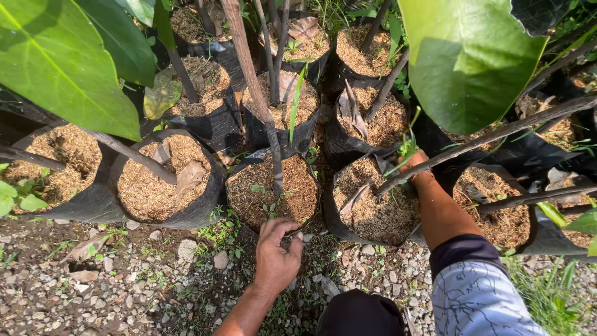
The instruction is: The person removes weeds by hand from the ground between rows of potted saplings in a nursery. They pull weeds from the soil and from around the base of the pots, gathering them into a pile.
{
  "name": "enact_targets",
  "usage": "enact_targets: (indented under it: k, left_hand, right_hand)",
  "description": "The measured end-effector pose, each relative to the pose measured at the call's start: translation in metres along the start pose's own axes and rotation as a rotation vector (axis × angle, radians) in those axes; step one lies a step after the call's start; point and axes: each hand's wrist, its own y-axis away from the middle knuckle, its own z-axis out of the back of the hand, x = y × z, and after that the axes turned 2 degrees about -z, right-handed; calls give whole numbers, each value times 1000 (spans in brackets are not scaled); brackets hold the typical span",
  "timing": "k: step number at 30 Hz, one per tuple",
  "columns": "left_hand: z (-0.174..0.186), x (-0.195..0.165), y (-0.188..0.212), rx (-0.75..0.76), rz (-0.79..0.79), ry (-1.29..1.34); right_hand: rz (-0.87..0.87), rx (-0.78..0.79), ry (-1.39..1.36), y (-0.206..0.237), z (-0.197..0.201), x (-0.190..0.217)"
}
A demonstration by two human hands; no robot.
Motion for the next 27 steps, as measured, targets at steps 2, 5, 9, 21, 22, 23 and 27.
enact_targets:
  k: [2,5,9,21,22,23,27]
  left_hand:
    - [3,1,-1,-10,-17,9]
    - [8,5,-3,-26,-37,51]
    - [13,11,-4,-10,-57,64]
    - [39,10,18,-17,-249,139]
    - [39,8,21,-18,-290,136]
    - [38,6,22,3,-258,127]
    - [24,-9,24,5,-220,77]
  right_hand:
    - [-28,-54,-426,11,5,-10]
    - [-71,-142,-1048,35,17,-38]
    - [129,-173,-664,111,29,-132]
    - [-739,308,877,365,60,-302]
    - [-677,258,875,351,61,-288]
    - [-561,170,816,323,53,-267]
    - [122,-363,407,208,44,-174]
